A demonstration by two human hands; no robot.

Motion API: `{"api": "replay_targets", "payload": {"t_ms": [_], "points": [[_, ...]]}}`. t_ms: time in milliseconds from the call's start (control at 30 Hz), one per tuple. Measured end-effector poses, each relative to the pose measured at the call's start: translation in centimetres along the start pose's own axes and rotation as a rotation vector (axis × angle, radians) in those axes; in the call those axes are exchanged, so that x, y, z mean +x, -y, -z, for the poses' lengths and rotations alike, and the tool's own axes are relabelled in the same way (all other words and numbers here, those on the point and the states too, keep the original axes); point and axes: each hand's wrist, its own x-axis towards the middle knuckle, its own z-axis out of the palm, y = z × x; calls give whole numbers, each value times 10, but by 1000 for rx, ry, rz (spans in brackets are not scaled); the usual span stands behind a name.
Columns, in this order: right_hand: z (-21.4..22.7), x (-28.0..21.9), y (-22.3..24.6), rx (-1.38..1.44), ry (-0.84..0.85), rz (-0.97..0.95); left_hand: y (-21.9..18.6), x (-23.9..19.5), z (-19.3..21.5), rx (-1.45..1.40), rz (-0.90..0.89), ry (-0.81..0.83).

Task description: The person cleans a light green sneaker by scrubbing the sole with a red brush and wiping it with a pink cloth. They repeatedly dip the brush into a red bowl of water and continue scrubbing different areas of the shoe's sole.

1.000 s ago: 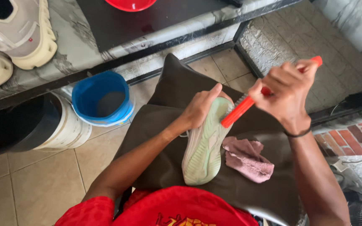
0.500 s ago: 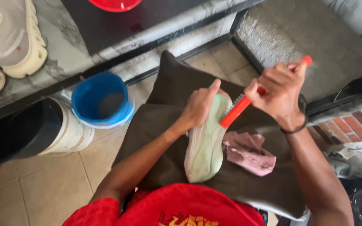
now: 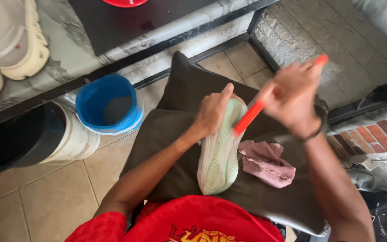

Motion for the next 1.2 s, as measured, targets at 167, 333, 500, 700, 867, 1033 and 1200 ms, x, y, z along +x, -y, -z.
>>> {"api": "replay_targets", "payload": {"t_ms": [167,333,500,700,867,1033,1200], "points": [[10,28,23,212,2,-98,-7,2,-2,-59,-121,-11],[77,38,-2,59,143,-497,-31,-6,31,-242,-205,45],[128,12,35,293,411,-851,-96,-11,72,-376,-511,-167],[158,-55,110,297,398,-909,-113,-13,78,-627,-774,-445],[138,-43,147,228,293,-877,-102,-21,75,-580,-734,-583],[125,-9,149,214,329,-617,-108,-33,85,-388,-803,-602],[117,15,155,249,352,-568,-112,-44,83,-242,-777,-709]]}}
